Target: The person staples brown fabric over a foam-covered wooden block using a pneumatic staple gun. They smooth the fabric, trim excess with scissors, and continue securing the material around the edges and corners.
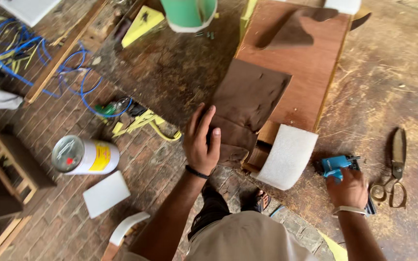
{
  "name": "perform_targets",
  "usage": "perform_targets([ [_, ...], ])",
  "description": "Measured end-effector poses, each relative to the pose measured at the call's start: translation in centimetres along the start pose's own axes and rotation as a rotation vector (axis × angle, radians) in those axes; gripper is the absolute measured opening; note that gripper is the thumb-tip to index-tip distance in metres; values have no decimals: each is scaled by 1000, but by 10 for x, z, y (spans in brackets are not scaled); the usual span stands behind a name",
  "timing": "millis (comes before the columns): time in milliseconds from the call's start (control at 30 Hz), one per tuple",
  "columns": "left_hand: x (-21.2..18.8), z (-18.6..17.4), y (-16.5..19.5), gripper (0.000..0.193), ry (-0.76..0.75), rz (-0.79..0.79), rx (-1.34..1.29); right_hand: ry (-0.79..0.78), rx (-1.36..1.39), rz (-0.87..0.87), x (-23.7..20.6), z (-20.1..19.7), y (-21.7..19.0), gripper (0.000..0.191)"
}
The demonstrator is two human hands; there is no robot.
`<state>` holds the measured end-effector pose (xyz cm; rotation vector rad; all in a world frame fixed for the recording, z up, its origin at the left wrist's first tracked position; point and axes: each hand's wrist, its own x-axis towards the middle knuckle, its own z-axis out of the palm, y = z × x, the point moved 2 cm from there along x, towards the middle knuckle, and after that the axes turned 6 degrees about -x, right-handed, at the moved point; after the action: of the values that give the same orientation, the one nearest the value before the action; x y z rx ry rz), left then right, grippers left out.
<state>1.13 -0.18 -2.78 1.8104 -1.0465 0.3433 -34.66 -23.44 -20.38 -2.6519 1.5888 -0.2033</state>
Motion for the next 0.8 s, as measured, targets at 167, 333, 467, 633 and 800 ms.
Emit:
perform_targets([
  [167, -15, 5, -10, 59, 141, -88, -75, 7, 612, -85, 69, -74, -73, 33],
  [333, -17, 7, -15, 70, 153, -252, -163, 388, 774, -497, 129, -172, -145, 50],
  [467, -11, 4, -12, 68, 135, -215, -148, 255, 881, -735, 145, -198, -177, 45],
  [633, -6, -6, -30, 65, 80, -167, -158, 170, 1061, -654, 128, -186, -191, 45],
  [800, 46, -54, -110, 59, -13, -163, -304, 310, 988, -296, 85, -172, -264, 46],
])
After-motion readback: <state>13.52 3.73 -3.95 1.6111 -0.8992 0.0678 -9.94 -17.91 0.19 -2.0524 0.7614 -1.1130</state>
